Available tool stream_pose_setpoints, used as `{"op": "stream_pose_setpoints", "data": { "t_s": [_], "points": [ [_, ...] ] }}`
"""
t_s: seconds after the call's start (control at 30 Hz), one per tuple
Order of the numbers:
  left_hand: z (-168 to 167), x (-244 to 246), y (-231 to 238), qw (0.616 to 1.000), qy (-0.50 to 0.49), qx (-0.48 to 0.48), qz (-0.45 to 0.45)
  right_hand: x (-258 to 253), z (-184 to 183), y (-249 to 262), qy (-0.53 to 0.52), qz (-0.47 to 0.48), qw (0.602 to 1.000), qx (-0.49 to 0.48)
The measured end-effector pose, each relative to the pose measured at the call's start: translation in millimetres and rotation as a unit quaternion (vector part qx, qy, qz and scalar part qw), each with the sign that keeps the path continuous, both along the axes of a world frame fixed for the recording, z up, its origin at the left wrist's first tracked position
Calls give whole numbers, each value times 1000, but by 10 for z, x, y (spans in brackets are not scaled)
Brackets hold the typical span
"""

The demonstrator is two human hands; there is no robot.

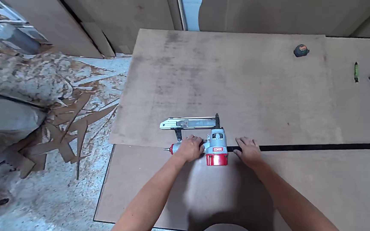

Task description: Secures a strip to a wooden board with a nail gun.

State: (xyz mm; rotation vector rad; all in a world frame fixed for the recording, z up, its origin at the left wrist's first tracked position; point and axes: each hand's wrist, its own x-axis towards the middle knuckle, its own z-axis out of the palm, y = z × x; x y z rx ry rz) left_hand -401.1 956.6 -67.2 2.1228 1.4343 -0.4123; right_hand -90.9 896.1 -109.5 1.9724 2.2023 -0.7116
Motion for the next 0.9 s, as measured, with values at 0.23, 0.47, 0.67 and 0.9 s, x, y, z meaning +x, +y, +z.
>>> {"op": "stream_pose_setpoints", "data": {
  "t_s": [0.23,0.47,0.67,0.9],
  "points": [
    [-191,28,-176,998,37,31,-36,57,-280,-170,53,13,992,117],
    [-23,-223,-14,995,0,77,-64,187,-263,-23,118,26,993,10],
    [19,-457,-245,988,-13,124,-96,243,-382,-138,141,46,984,97],
    [-79,-502,-660,973,-64,197,-98,232,-389,-133,130,54,984,106]
  ]
}}
